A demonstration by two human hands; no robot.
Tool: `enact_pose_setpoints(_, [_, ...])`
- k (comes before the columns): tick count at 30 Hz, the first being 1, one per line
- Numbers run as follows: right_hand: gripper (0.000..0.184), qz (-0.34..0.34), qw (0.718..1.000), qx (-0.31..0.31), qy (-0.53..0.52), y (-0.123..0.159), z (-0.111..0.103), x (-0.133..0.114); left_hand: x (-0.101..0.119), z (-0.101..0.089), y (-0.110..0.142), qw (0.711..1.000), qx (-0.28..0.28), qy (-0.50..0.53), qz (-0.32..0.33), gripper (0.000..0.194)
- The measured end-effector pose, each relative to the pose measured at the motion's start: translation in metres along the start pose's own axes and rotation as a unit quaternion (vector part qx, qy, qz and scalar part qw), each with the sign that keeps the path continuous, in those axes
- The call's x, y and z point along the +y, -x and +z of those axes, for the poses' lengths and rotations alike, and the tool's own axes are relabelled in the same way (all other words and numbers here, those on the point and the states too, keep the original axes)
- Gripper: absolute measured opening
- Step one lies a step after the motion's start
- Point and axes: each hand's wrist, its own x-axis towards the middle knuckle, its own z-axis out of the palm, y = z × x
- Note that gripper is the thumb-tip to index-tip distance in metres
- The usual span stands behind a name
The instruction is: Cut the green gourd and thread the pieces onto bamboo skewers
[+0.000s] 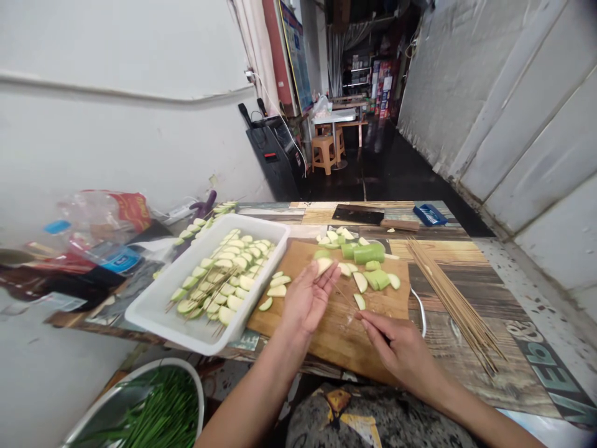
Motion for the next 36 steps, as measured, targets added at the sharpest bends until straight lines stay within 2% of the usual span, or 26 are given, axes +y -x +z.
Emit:
enact_pose_setpoints(16, [0.029,0.001,1.0,0.004,-0.006,-0.001,0.004,0.003,-0.002,0.0,0.005,1.0,-0.02,-0.005,-0.014,0.005])
enact_pose_setpoints(25, [0.028,0.017,0.999,-0.007,-0.042,-0.002,0.008,0.004,-0.007,0.0,0.006,0.999,-0.037,-0.004,-0.014,0.005])
enact_pose_setpoints(36, [0.029,0.041,0.999,-0.01,-0.033,-0.006,0.008,0.003,-0.015,0.002,0.006,0.999,-0.038,-0.01,-0.017,0.006])
